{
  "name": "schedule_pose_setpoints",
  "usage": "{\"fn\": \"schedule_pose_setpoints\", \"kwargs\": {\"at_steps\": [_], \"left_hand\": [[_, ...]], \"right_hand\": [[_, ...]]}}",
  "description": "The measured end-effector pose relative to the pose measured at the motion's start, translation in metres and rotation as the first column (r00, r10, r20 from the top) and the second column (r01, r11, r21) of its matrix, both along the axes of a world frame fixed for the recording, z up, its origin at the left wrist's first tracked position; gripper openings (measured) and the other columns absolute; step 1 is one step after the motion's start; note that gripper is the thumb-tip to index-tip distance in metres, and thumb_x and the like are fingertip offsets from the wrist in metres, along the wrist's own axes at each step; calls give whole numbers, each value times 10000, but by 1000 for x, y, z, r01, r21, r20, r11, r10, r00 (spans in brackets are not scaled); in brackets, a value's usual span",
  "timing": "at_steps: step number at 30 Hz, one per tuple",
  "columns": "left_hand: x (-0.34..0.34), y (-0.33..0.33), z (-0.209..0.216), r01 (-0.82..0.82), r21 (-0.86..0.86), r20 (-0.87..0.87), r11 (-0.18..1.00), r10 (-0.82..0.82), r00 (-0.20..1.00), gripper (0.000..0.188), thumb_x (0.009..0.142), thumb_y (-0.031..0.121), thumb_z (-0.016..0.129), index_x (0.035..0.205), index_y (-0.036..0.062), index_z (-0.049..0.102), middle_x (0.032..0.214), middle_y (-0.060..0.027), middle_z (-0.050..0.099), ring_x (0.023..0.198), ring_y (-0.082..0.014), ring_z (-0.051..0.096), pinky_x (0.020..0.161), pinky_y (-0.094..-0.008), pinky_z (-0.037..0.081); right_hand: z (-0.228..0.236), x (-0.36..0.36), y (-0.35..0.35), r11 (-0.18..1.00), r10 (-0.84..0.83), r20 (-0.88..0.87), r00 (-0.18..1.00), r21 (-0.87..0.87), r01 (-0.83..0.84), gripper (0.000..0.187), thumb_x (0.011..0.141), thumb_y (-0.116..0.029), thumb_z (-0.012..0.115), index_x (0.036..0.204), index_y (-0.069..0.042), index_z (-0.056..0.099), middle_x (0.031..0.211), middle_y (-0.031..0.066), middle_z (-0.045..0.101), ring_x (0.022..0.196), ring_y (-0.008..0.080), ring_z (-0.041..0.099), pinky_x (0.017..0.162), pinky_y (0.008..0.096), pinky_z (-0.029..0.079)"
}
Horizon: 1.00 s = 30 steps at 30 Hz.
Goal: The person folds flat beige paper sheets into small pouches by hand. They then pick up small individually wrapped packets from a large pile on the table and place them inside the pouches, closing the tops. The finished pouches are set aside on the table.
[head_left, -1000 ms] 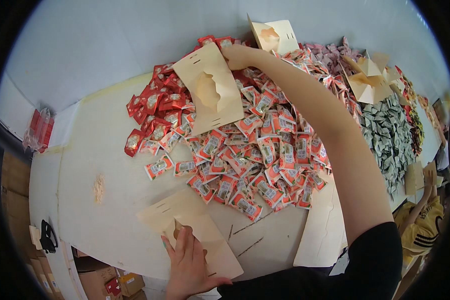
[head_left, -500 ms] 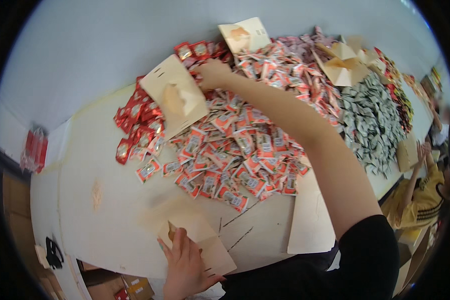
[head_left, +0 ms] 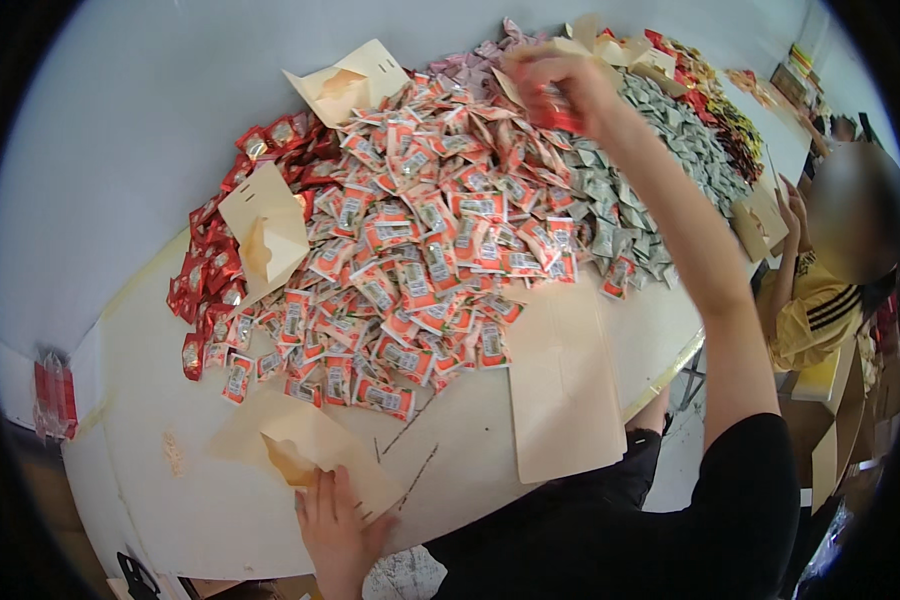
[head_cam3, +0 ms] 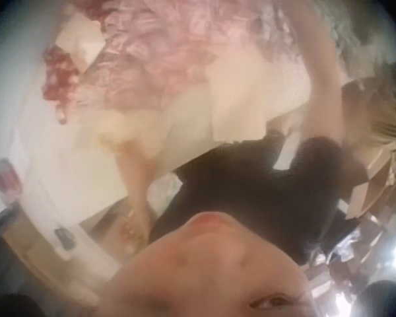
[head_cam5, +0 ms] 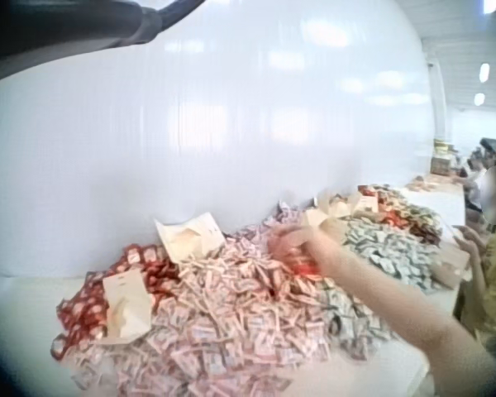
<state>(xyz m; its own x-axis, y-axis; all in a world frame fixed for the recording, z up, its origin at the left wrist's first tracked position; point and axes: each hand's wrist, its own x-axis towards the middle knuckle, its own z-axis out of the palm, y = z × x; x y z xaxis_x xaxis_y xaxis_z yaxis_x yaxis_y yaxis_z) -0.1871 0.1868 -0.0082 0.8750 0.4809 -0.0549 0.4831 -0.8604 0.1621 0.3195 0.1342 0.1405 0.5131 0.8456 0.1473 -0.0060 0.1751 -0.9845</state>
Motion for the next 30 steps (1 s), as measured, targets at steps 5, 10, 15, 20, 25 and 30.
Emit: {"fn": "schedule_pose_setpoints", "kwargs": {"at_steps": [5,10,15,20,25,30], "left_hand": [[5,5,-9,43,62,67,997,-47,997,829,722,397,714,1369,-6,387,1342,-268,409,1250,-444,366,1015,-543,294],[4,2,-15,-46,30,162,998,40,986,814,744,446,687,1363,7,394,1288,-231,443,1200,-421,396,1001,-556,299],[7,-2,-22,-65,139,169,988,41,985,764,759,423,669,1344,7,410,1230,-188,482,1136,-369,447,1012,-556,300],[2,-1,-32,-29,419,173,908,-49,984,542,814,216,634,1280,6,455,1178,-155,535,1069,-298,522,1072,-564,271],[14,-2,-31,-63,435,179,898,-17,984,486,775,49,602,1241,2,473,1098,-133,588,987,-262,576,1062,-568,304],[18,-19,-3,-58,568,273,821,-121,954,466,770,6,606,1222,-8,490,1083,-135,604,947,-261,593,956,-500,398]], "right_hand": [[-42,79,-133,535,72,967,246,-246,808,153,763,-150,689,893,-71,674,748,49,632,685,192,605,638,331,487],[-88,82,-154,609,130,988,78,-142,780,197,765,-186,681,955,-136,694,997,49,607,903,273,632,743,394,516],[-106,100,-140,643,-222,975,-3,149,751,137,773,-217,683,890,-145,685,1042,31,611,828,270,628,712,387,512],[-84,116,-160,797,-588,269,763,27,604,109,826,-101,671,845,0,632,793,37,643,555,86,585,461,214,447],[-87,74,-196,925,-379,-8,925,-13,379,39,852,-77,621,841,-42,608,631,17,587,554,91,572,482,242,463],[-116,-39,-209,804,312,913,262,-401,439,149,821,-144,593,959,-118,643,657,94,610,616,223,635,520,360,499]]}}
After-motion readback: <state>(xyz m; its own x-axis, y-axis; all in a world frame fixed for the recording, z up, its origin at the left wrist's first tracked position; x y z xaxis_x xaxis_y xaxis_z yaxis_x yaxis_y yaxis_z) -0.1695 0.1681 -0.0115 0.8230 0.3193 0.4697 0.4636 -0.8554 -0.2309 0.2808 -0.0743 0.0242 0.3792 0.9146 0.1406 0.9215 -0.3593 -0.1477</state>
